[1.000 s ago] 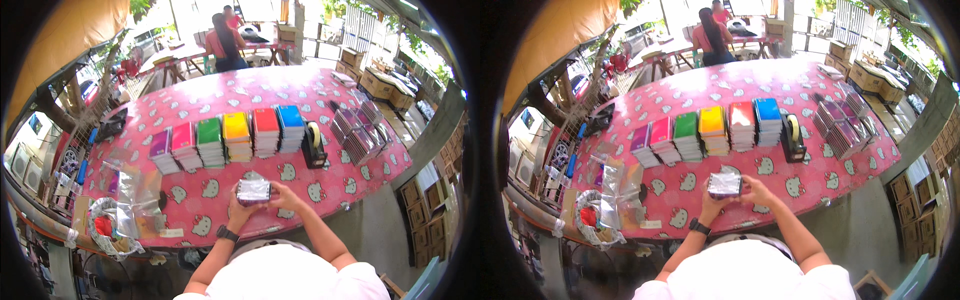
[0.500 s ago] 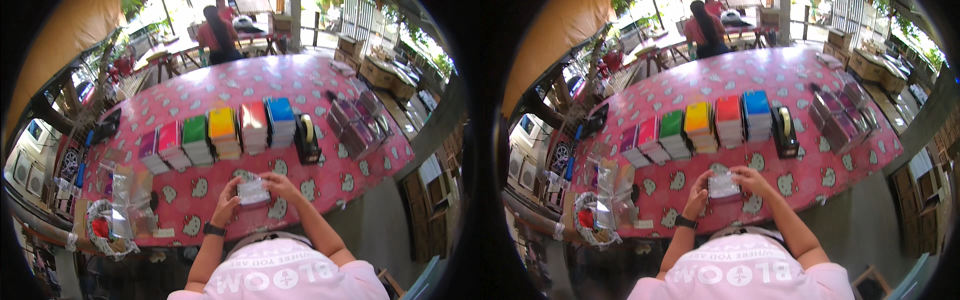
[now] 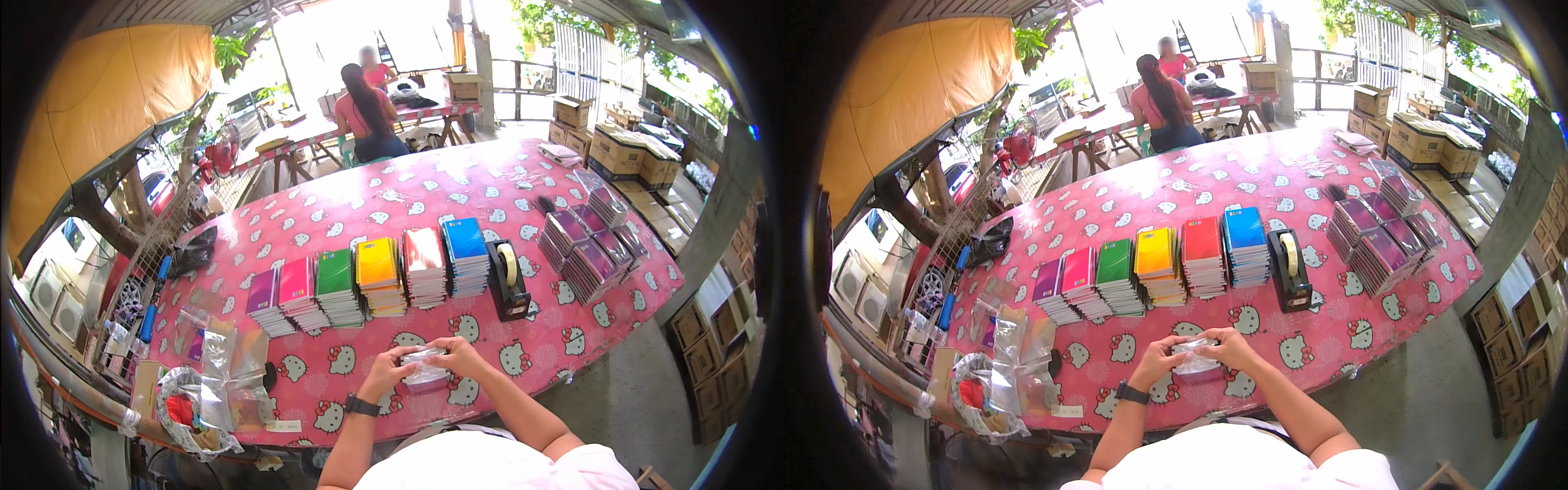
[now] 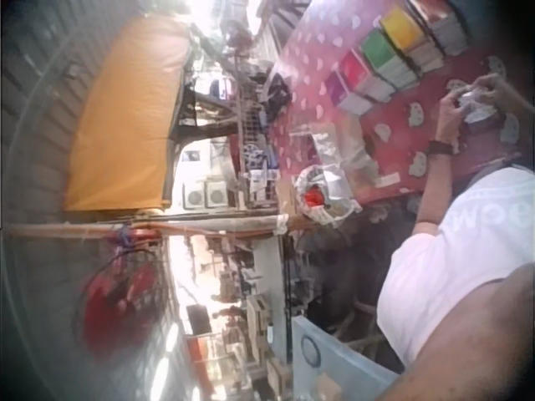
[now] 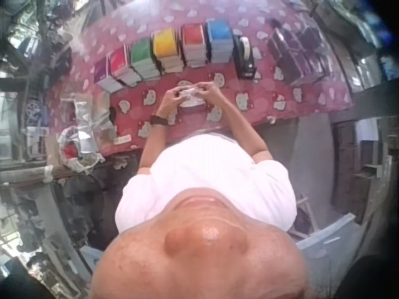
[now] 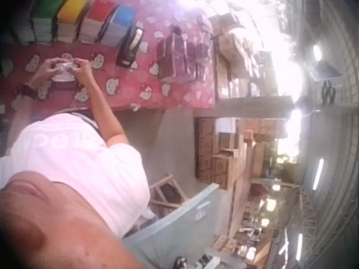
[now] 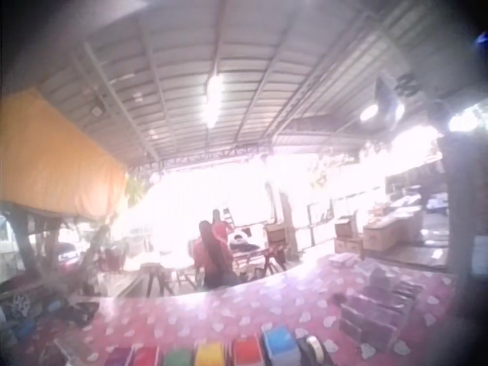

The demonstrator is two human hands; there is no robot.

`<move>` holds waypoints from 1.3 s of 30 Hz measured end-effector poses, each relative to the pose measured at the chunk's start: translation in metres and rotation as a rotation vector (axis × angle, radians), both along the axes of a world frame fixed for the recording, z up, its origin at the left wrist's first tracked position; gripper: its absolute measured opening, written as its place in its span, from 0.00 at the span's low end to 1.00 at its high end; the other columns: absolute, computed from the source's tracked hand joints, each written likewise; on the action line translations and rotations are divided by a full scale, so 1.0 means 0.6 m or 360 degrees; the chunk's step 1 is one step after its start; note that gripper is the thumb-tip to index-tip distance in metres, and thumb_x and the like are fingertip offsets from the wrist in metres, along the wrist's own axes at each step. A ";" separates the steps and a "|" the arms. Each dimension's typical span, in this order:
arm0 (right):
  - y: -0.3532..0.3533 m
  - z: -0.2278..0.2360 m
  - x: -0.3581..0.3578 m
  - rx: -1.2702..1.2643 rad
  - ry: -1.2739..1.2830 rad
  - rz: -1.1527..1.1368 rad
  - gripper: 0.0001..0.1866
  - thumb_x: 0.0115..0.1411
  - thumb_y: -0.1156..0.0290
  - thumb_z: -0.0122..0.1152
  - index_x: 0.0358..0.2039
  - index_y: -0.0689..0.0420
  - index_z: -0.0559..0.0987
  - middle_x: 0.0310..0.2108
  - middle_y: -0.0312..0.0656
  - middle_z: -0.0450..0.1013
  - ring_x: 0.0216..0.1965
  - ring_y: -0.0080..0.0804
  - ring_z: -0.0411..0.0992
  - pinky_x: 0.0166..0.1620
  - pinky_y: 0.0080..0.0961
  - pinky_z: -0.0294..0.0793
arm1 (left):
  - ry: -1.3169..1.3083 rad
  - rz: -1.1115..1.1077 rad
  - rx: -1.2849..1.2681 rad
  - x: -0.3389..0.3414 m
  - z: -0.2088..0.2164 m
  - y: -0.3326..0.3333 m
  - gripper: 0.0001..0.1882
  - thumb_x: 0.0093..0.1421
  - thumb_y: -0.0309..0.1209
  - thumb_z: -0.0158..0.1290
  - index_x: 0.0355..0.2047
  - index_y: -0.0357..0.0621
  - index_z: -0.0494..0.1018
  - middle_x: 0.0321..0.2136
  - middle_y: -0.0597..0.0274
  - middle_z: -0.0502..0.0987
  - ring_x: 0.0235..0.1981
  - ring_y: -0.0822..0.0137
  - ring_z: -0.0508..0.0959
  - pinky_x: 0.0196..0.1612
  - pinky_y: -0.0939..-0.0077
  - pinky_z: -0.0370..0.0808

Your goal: The person places colorful spiral-bound notebooks into clear plastic bags and seals them with tape. The person handles notebooks of different colors, inserts them into bags, and uses a tape dispenser to seal the packages.

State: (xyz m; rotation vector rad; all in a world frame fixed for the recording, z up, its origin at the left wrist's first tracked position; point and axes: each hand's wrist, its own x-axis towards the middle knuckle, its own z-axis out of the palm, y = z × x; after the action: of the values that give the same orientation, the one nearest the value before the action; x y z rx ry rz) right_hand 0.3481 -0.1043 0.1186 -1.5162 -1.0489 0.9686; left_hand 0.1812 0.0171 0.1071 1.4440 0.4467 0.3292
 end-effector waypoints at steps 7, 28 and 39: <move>-0.028 0.005 -0.012 0.0662 -0.0735 0.0042 0.16 0.49 0.67 0.65 0.40 0.55 0.80 0.41 0.38 0.76 0.48 0.35 0.69 0.50 0.32 0.66 | -0.0519 0.0042 0.0169 -0.017 0.024 -0.017 0.26 0.48 0.27 0.59 0.50 0.39 0.70 0.49 0.57 0.72 0.51 0.67 0.69 0.54 0.73 0.65; -0.055 0.016 -0.069 0.0827 -0.1327 -0.0331 0.04 0.48 0.70 0.62 0.24 0.53 0.77 0.27 0.35 0.70 0.33 0.35 0.66 0.43 0.33 0.62 | -0.0272 0.0751 0.1094 -0.014 -0.006 -0.094 0.19 0.49 0.26 0.60 0.44 0.41 0.74 0.35 0.59 0.79 0.43 0.63 0.76 0.53 0.66 0.65; -0.047 0.051 -0.083 0.0239 -0.1568 -0.0390 0.32 0.46 0.61 0.66 0.50 0.61 0.69 0.23 0.35 0.71 0.32 0.32 0.67 0.45 0.33 0.55 | -0.0258 0.0970 0.1270 0.013 0.021 -0.095 0.37 0.49 0.25 0.61 0.59 0.44 0.58 0.36 0.62 0.72 0.33 0.70 0.76 0.38 0.75 0.70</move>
State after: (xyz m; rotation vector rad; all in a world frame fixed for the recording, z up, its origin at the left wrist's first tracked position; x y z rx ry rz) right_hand 0.2983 -0.1327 0.1491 -1.9674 -1.4981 -0.0963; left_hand 0.1890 -0.0401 0.1195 2.0030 0.6592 1.2087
